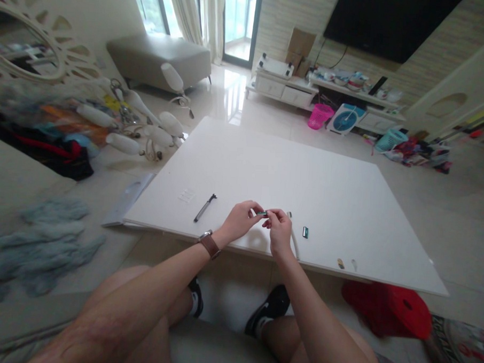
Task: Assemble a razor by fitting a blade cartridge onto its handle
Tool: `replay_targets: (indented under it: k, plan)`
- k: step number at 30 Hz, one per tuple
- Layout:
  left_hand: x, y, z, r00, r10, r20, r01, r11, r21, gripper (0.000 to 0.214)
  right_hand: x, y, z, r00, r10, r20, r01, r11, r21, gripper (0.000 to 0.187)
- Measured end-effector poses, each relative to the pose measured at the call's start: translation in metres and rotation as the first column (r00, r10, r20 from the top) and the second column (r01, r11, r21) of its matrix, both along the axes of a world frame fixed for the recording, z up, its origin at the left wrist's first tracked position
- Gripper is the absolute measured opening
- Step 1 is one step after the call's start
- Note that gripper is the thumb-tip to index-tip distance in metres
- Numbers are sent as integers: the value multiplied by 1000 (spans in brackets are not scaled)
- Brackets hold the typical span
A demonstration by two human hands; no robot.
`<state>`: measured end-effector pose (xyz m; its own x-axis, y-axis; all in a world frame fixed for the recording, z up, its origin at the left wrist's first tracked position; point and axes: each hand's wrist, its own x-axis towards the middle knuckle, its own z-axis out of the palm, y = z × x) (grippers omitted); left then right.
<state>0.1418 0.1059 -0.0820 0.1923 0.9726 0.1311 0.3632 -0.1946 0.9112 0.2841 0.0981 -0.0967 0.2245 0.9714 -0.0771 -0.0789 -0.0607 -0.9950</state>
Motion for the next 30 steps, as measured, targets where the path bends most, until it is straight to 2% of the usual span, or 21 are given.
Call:
replay_targets:
  k: [7, 10, 12, 15, 17, 19, 23, 30]
  plan:
    - [0, 4, -1, 996, -5, 84, 13, 995, -99, 19, 5, 6, 0, 994, 68, 90, -65, 997, -41, 23]
    - [-1, 7, 1, 993, 22, 117, -5, 990, -138, 22, 14, 11, 4, 960, 123, 252, -113, 992, -55, 29]
    - [-1, 8, 2, 988, 37, 149, -13, 987, -158, 22, 25, 14, 6, 857, 187, 481, -175, 982, -69, 29]
    - [-2, 8, 0, 965, 76, 250, -14, 971, -240, 20, 48, 17, 4, 547, 273, 791, -230, 958, -172, 23]
    - [-2, 8, -1, 940, 111, 323, -3, 948, -318, 18, 63, 18, 0, 362, 331, 871, -199, 941, -275, 27]
    - [-3, 8, -2, 915, 150, 374, 6, 923, -385, 17, 74, 18, -4, 236, 395, 888, -149, 918, -368, 33]
    - [-3, 11, -1, 865, 217, 452, 26, 881, -473, 21, 83, 18, -12, 119, 502, 857, -105, 864, -492, 36]
    - [-7, 14, 0, 750, 298, 591, 92, 837, -539, 28, 81, 18, -17, 44, 564, 824, -146, 820, -553, 29]
